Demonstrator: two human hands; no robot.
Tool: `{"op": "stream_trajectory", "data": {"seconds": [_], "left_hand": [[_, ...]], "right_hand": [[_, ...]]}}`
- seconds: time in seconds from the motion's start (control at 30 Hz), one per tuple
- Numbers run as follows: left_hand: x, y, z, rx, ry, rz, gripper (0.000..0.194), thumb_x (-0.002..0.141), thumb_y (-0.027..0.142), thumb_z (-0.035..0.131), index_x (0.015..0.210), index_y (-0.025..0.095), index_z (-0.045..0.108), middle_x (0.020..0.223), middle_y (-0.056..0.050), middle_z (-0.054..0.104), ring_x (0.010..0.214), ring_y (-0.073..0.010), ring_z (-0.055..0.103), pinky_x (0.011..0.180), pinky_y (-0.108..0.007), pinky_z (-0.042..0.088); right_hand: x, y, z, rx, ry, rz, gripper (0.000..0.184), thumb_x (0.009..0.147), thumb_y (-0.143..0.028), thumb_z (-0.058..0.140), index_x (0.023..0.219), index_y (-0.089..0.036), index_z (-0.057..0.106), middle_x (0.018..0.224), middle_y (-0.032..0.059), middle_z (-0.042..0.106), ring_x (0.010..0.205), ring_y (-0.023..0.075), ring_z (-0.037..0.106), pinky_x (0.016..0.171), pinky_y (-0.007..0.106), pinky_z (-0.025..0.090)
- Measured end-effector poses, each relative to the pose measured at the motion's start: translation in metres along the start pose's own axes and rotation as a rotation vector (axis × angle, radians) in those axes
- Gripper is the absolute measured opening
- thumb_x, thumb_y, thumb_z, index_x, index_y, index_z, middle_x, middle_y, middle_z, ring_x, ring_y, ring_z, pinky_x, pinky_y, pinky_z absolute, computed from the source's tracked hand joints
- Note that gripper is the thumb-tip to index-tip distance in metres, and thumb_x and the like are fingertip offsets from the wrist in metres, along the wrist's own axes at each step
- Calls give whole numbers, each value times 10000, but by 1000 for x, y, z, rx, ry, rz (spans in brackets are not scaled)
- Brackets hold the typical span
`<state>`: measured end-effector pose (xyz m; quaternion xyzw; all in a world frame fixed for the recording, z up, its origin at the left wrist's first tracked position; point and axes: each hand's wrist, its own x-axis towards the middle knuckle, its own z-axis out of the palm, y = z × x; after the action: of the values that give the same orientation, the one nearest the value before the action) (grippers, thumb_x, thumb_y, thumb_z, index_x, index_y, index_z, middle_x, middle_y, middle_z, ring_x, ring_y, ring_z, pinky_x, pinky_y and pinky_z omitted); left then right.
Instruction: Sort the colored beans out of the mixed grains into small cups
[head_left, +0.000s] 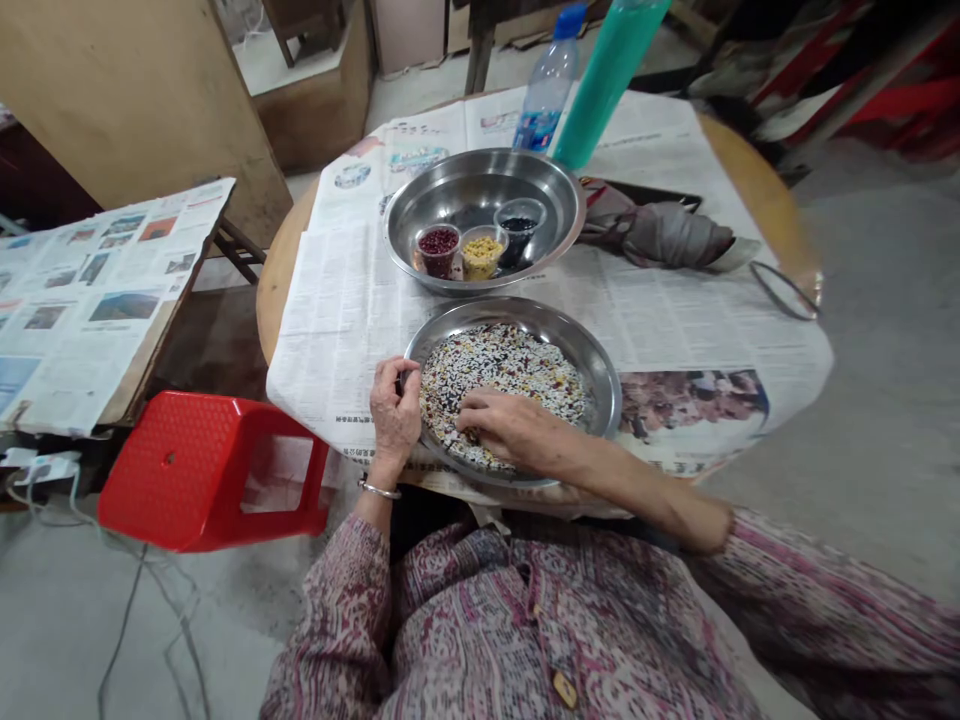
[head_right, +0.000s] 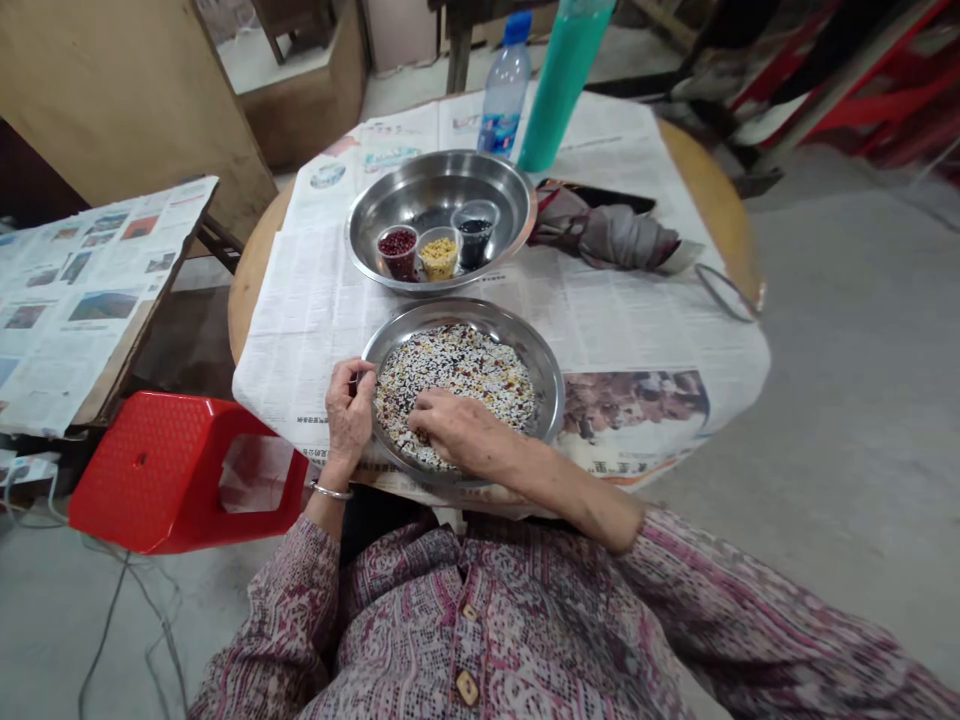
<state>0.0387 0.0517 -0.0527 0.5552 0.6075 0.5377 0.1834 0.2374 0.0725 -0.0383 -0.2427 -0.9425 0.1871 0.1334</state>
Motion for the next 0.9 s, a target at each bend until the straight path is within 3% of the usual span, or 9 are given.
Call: {"op": "stream_trajectory", "data": {"seconds": [0.07,0.17,0.33,0.4,0.5,0.6,0.67,0.8,0.9], "left_hand": [[0,-1,0,-5,-1,3,88,930,180,544,917,205,627,967,-29,628,967,-176,594,910,-322,471],[1,-1,1,-13,2,9,87,928,174,548,913,205,628,962,-29,629,964,-175,595,909,-318,472],[1,-1,1,-3,0,3,91,921,164,548,908,204,629,959,-27,628,957,-172,600,908,-314,478],[1,-1,1,12,-1,-1,91,925,170,546,912,205,629,966,-27,631,962,-172,601,913,-315,477],[0,0,0,16,2,2,93,926,168,545,911,203,631,956,-25,629,944,-169,598,894,-309,474],[0,0,0,16,5,7,96,922,161,548,910,204,633,946,-21,627,927,-165,597,883,-307,478],[0,-1,1,23,12,10,100,920,153,551,908,207,634,958,-23,628,945,-166,599,893,-311,485],[-2,-1,2,23,63,-9,86,908,146,576,899,206,636,1103,-60,598,1055,-184,593,820,-295,517],[-3,4,-2,124,137,79,64,895,144,612,910,205,624,1160,-80,565,1124,-213,569,855,-333,531]], "right_hand": [[-12,15,-7,-54,33,84,273,859,-51,482,928,-216,687,919,70,660,844,200,599,731,325,512],[-23,40,-19,-146,218,221,317,874,-69,456,996,-218,709,1006,87,685,934,226,612,835,372,525],[-12,48,-19,-242,363,405,279,925,-331,576,1142,-198,691,1090,123,668,1050,300,578,895,465,519],[-2,37,-14,-196,313,376,259,918,-352,599,1112,-210,694,1076,119,659,1044,287,580,873,434,521],[7,18,-9,-62,159,264,160,904,-195,553,971,-218,696,974,80,661,923,219,615,801,349,516],[2,7,-14,56,36,183,213,854,-93,523,887,-227,686,882,34,681,792,172,632,735,309,505],[-9,9,-20,83,82,154,222,857,-106,530,919,-240,695,916,28,711,837,179,656,768,320,518],[-38,24,-31,-44,329,187,239,897,-159,528,1031,-225,714,1085,79,732,1019,237,659,885,401,537],[-55,30,-29,-127,382,222,223,923,-187,527,1038,-197,719,1036,94,744,957,250,668,849,417,549]]}}
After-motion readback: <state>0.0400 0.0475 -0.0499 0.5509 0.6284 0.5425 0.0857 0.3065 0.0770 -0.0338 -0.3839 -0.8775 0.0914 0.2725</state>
